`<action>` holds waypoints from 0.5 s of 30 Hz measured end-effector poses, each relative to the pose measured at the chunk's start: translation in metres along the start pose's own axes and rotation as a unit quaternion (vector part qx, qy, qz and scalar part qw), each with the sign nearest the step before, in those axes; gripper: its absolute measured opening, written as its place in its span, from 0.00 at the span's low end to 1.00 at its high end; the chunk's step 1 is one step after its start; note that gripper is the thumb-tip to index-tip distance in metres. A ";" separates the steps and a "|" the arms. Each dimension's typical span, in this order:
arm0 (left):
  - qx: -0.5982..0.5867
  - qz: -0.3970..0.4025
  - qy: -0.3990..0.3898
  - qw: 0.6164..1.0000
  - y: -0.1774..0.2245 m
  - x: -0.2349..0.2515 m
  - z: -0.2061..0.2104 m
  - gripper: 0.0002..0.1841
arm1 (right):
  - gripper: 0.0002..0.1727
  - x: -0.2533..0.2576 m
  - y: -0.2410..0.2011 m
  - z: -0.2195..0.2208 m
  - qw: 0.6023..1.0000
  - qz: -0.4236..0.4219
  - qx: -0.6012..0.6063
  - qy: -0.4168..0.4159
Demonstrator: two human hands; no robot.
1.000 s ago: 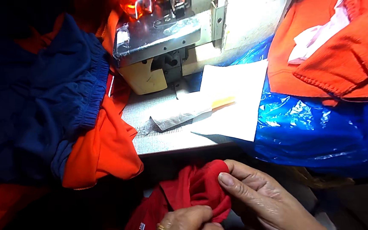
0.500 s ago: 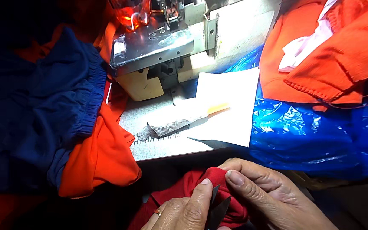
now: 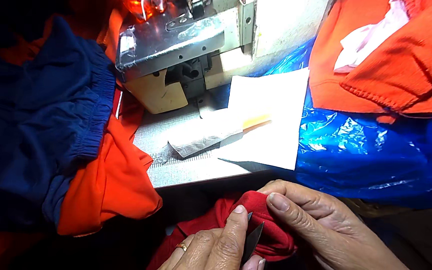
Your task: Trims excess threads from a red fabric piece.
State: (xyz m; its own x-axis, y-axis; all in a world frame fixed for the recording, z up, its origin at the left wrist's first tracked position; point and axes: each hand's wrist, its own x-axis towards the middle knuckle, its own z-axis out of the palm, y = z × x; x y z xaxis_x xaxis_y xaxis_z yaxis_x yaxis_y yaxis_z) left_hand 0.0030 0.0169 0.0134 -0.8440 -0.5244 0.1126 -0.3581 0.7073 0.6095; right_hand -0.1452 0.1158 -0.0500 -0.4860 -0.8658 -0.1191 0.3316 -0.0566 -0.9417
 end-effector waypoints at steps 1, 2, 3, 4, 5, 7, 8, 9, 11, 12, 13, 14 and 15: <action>-0.003 0.000 0.001 1.000 0.000 0.000 0.000 0.17 | 0.14 0.000 0.000 0.000 1.000 -0.004 -0.001 0.001; -0.008 0.000 0.002 1.000 -0.001 0.000 0.001 0.17 | 0.15 0.000 0.001 0.001 1.000 -0.012 -0.002 0.001; -0.012 -0.001 0.003 1.000 -0.001 0.000 0.001 0.17 | 0.15 0.001 0.003 0.002 1.000 -0.025 -0.003 0.001; -0.014 -0.002 0.004 1.000 -0.001 0.000 0.002 0.17 | 0.15 0.001 0.004 0.002 0.999 -0.032 -0.004 0.002; -0.016 -0.005 0.005 1.000 -0.001 -0.001 0.002 0.17 | 0.15 0.001 0.004 0.003 1.000 -0.031 -0.005 0.003; -0.020 -0.010 0.009 1.000 -0.001 -0.001 0.003 0.17 | 0.15 0.000 0.001 0.002 1.000 -0.010 -0.012 0.003; -0.021 -0.011 0.013 1.000 0.000 -0.002 0.004 0.17 | 0.14 -0.001 0.000 0.002 1.000 -0.002 -0.016 0.003; -0.027 -0.012 0.019 0.999 0.000 -0.002 0.005 0.17 | 0.14 -0.002 0.000 0.001 1.000 0.002 -0.015 0.002; -0.048 -0.008 0.037 0.998 -0.001 -0.002 0.009 0.16 | 0.14 -0.002 -0.001 0.002 1.000 0.002 -0.007 -0.001; -0.061 -0.008 0.047 0.997 -0.002 -0.002 0.011 0.16 | 0.13 -0.002 -0.002 0.002 1.000 0.002 -0.004 0.000; -0.077 -0.007 0.058 0.995 -0.002 -0.002 0.013 0.15 | 0.13 -0.003 -0.002 0.003 1.000 0.001 -0.003 0.002; -0.094 -0.006 0.069 0.993 -0.003 -0.003 0.016 0.15 | 0.12 -0.003 -0.002 0.004 1.000 -0.004 0.001 0.004; -0.114 -0.005 0.080 0.990 -0.004 -0.003 0.019 0.14 | 0.11 -0.003 -0.002 0.005 1.000 -0.010 0.009 0.005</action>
State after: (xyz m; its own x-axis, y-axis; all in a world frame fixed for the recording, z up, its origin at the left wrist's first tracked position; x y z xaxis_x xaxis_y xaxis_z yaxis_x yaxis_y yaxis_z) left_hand -0.0007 0.0240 -0.0041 -0.7600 -0.6122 0.2180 -0.2508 0.5858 0.7707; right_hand -0.1403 0.1165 -0.0466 -0.5011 -0.8592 -0.1029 0.3352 -0.0831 -0.9385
